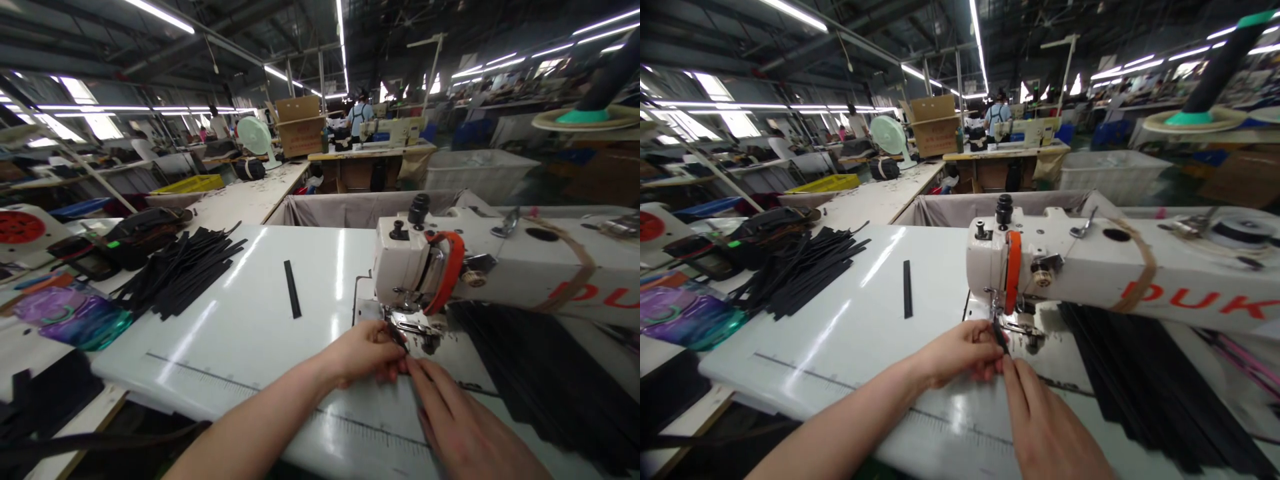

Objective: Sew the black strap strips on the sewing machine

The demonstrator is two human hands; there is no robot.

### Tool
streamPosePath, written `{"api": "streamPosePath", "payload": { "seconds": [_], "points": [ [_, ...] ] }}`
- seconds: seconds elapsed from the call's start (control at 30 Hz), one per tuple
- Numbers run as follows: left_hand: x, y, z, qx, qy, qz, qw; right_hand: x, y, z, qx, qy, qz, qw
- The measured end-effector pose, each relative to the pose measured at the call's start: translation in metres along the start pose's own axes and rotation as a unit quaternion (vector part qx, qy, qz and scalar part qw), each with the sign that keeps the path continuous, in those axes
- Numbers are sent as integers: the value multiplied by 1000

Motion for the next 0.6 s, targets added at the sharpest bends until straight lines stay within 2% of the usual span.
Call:
{"api": "streamPosePath", "payload": {
  "seconds": [0.1, 0.17, 0.27, 0.33, 0.37, 0.4, 0.47, 0.5, 0.53, 0.6],
  "points": [
    [-21, 0, 0, -53, -29, -55, 997, 14, -10, -7, -5, -141, 57, 988],
    [-29, -1, 0, -65, -41, -67, 995, 23, -14, -13, -19, -217, 79, 973],
    [-30, -3, 1, -54, -84, -47, 994, 26, -13, -19, -65, -220, 18, 973],
    [-33, -2, -4, -5, -186, -81, 979, 28, -9, -17, -88, -171, -21, 981],
    [-36, -1, -10, 43, -260, -119, 957, 30, -7, -15, -94, -145, -33, 984],
    [-37, 2, -20, 102, -341, -163, 920, 32, -5, -12, -97, -123, -41, 987],
    [-31, 11, -35, 210, -482, -224, 821, 35, -5, -8, -101, -94, -53, 989],
    [-25, 14, -38, 244, -533, -227, 778, 36, -5, -6, -104, -87, -56, 989],
    [-19, 14, -38, 263, -571, -217, 747, 37, -5, -5, -108, -82, -57, 989],
    [-13, 11, -33, 270, -609, -193, 720, 39, -5, -3, -115, -80, -54, 989]
  ]
}}
Point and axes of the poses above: each hand's wrist, its own y-axis away from the middle knuckle, its own x-axis out of the palm, z = x × y, the point moved 8 cm from there along -y, towards the middle knuckle, and after that the axes turned 8 degrees about -z, right-handed, at the moved point
